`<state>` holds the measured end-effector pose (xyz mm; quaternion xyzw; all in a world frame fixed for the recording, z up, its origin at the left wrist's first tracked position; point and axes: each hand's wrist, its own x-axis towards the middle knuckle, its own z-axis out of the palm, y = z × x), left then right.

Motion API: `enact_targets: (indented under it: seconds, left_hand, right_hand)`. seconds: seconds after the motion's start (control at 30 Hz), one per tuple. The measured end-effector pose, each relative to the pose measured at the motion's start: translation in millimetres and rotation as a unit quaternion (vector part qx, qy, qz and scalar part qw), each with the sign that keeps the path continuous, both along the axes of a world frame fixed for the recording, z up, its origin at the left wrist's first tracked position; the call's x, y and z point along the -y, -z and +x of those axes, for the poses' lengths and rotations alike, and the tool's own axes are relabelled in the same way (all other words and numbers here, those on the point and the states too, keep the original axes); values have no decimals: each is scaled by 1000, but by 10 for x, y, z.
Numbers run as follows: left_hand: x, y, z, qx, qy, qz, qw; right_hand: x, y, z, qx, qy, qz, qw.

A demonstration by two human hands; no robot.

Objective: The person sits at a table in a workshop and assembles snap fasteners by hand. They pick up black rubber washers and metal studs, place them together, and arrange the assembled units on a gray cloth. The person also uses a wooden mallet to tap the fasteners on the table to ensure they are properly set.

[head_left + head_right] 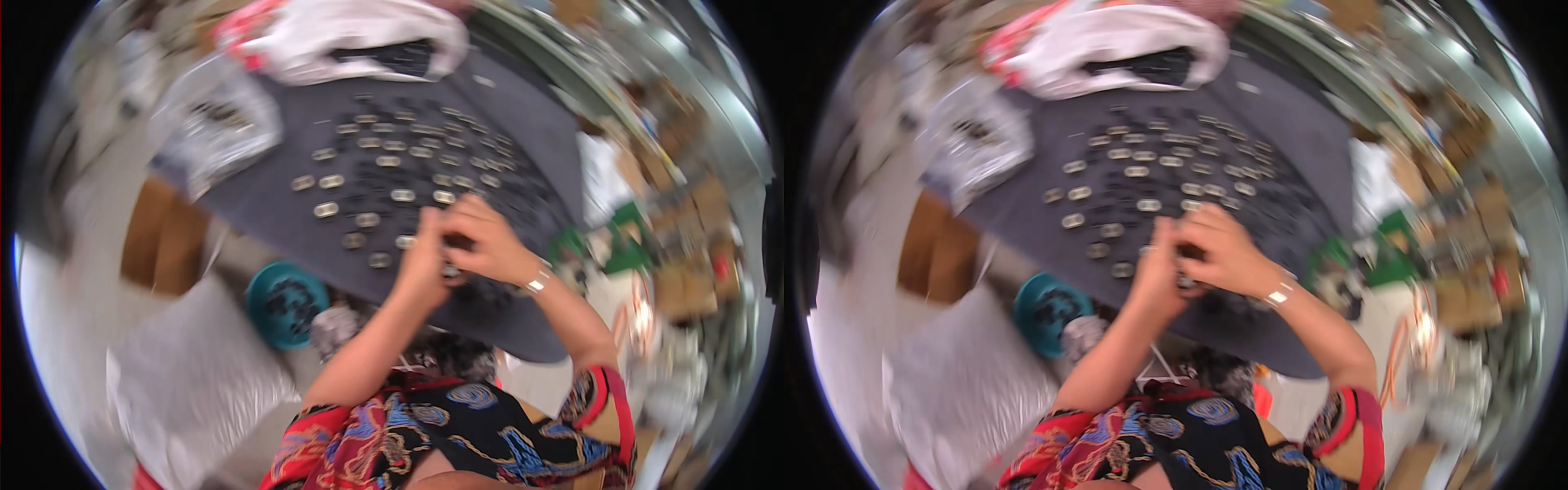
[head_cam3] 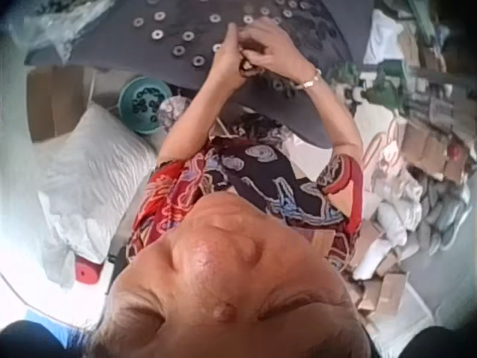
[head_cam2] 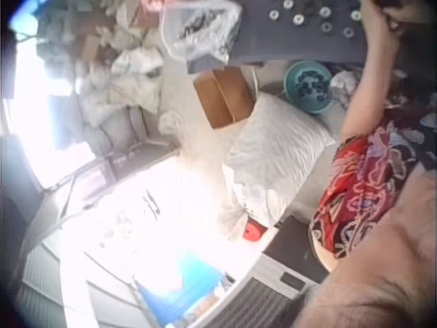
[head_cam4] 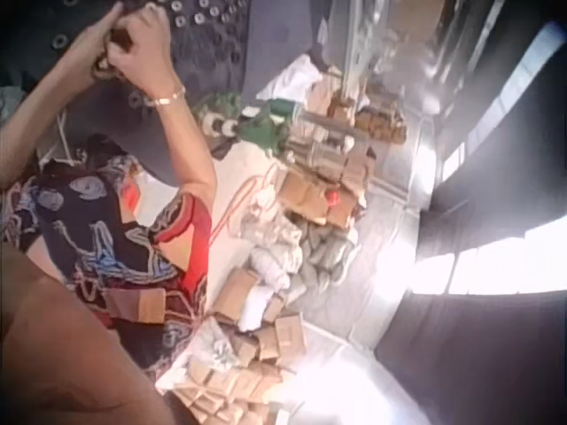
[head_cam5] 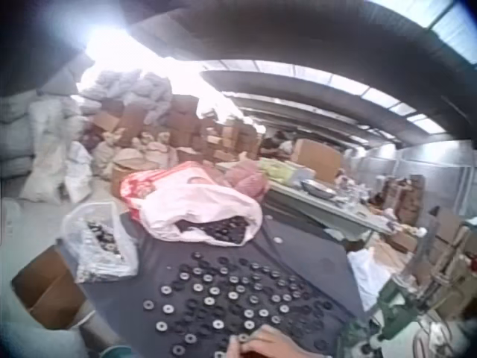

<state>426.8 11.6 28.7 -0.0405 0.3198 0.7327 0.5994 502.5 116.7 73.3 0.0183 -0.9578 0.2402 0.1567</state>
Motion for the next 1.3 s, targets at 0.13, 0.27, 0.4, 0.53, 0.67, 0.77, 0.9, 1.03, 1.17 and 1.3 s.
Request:
enact_targets:
  seconds: [0.13,0.27,0.4,0.53,0.67,0.77,0.9,1.03,1.17,1.3]
  left_hand:
    - [-244,310,34,18,32,94,995]
    - [-230,397,-31,118,9,145,982]
    - [-192,366,-17,111,-8,147,983]
    - [-175,382,-18,113,-7,141,984]
    - [-149,375,-52,108,-11,141,984]
    - [-176,383,-51,101,-3,140,985]
    - [-202,384,-39,99,3,138,986]
    - [-220,357,-33,96,-8,127,987]
    - [-206,357,-34,96,-16,125,987]
    - [-190,363,-41,114,-28,131,984]
  right_hand:
    - [-138,38,218,-18,125,-70,990]
    - [-596,51,425,-73,255,-138,954]
    - [-1474,111,699,-99,407,-90,904]
    - [-1802,225,811,-18,441,-72,894]
    - [-1734,420,765,72,397,-83,911]
    - [-1702,558,724,110,381,-81,915]
    - [-1696,559,641,112,373,-15,921]
    - [-1704,542,565,141,371,18,918]
    - [-1734,559,540,150,378,34,913]
    - [-1738,586,554,157,363,142,907]
